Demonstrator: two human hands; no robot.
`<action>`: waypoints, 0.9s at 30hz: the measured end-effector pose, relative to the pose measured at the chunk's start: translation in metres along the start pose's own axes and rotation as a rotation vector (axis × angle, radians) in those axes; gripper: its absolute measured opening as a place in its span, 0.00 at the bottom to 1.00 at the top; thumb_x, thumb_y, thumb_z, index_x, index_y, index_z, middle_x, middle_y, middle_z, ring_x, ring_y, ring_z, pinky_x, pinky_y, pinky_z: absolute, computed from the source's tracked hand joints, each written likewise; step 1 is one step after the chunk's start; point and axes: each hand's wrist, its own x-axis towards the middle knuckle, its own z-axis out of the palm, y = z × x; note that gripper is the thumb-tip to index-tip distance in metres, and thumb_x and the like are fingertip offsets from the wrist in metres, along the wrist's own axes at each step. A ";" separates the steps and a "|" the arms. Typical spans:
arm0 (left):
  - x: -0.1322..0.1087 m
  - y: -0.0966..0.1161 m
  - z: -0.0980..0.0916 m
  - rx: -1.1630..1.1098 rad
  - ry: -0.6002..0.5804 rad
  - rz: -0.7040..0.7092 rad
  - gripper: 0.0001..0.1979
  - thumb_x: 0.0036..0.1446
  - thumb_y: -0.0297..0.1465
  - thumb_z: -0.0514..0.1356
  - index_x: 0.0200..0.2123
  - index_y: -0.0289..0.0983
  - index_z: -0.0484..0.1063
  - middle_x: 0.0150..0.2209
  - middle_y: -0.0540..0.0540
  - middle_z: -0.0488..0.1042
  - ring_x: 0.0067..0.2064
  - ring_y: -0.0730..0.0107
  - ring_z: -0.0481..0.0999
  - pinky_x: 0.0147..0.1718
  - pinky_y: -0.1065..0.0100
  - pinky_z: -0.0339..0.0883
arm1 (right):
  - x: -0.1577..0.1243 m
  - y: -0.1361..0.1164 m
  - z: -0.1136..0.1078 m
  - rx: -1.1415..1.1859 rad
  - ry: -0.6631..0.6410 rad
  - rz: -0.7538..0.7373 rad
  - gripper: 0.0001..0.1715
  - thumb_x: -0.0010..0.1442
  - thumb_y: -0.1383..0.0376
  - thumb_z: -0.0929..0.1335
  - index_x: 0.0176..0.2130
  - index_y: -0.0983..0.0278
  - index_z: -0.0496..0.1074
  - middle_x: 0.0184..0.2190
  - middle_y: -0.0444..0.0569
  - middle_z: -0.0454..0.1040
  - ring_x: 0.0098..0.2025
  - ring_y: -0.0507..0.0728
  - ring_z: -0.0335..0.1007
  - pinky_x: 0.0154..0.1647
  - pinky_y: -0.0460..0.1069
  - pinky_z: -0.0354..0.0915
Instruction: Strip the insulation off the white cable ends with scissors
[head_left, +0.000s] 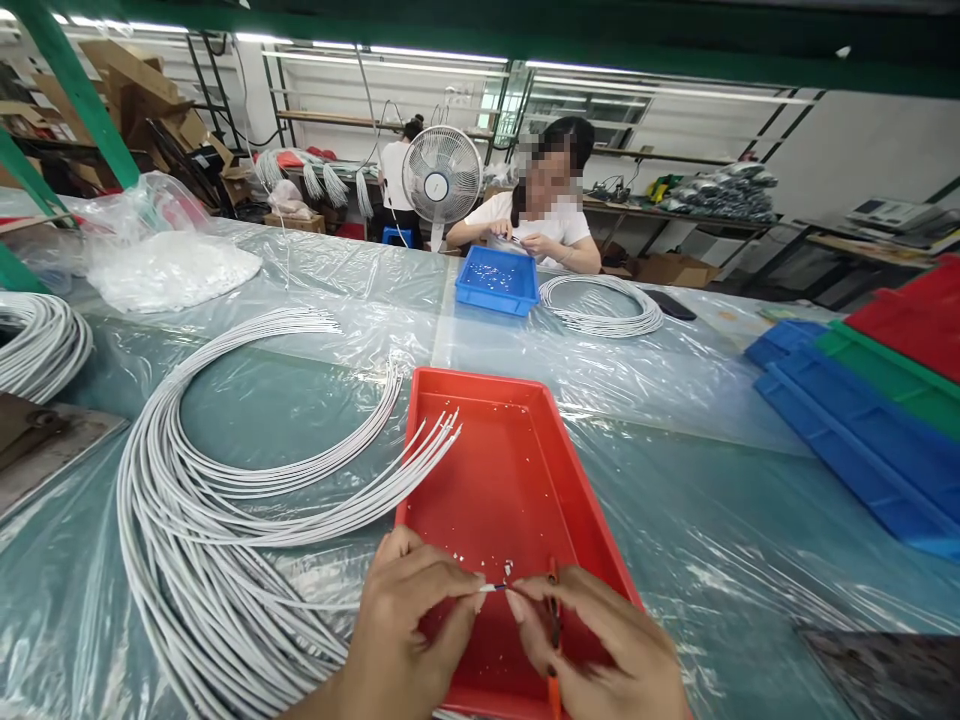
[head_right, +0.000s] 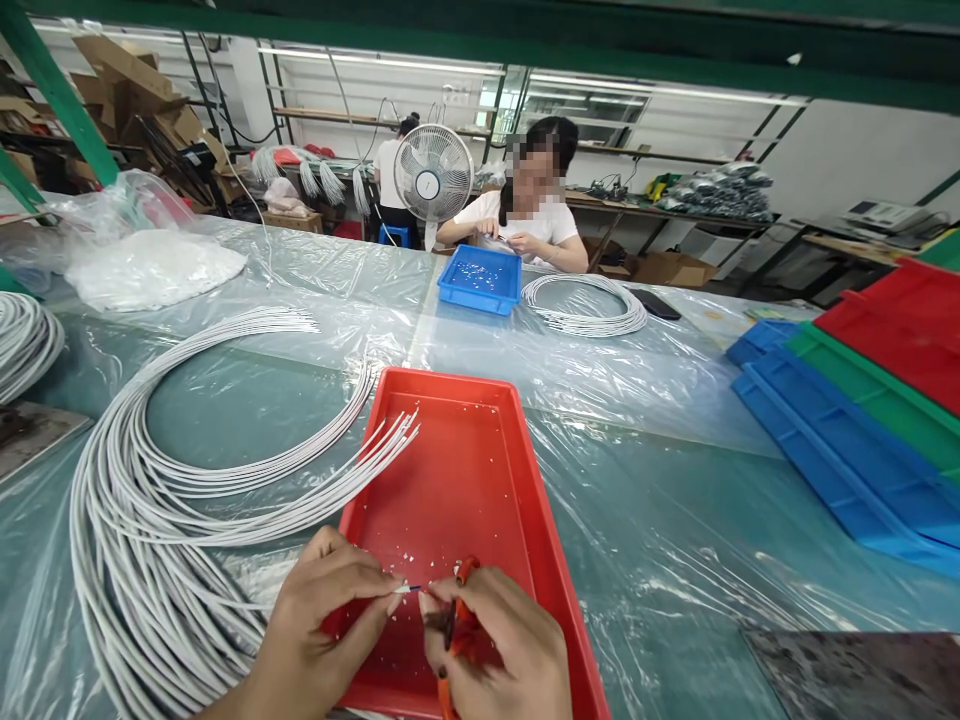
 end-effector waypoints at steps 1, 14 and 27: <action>0.000 -0.001 0.001 -0.049 -0.012 -0.062 0.06 0.51 0.21 0.59 0.30 0.35 0.74 0.26 0.47 0.76 0.28 0.69 0.69 0.31 0.67 0.61 | -0.001 0.000 0.004 0.075 0.007 0.112 0.02 0.52 0.70 0.68 0.28 0.64 0.71 0.18 0.43 0.71 0.20 0.51 0.67 0.22 0.44 0.65; 0.011 -0.004 -0.002 -0.196 -0.255 -0.450 0.09 0.53 0.31 0.58 0.29 0.34 0.77 0.24 0.46 0.75 0.22 0.74 0.63 0.21 0.73 0.53 | 0.013 -0.006 0.010 0.276 -0.103 0.316 0.06 0.53 0.67 0.66 0.25 0.64 0.72 0.20 0.43 0.72 0.23 0.52 0.68 0.26 0.43 0.65; 0.040 -0.008 -0.022 -0.419 -0.369 -0.453 0.11 0.55 0.32 0.58 0.28 0.32 0.78 0.24 0.45 0.78 0.24 0.72 0.71 0.24 0.74 0.61 | 0.025 -0.003 0.014 0.521 0.060 0.417 0.04 0.49 0.66 0.70 0.29 0.60 0.76 0.24 0.43 0.78 0.28 0.53 0.73 0.30 0.42 0.68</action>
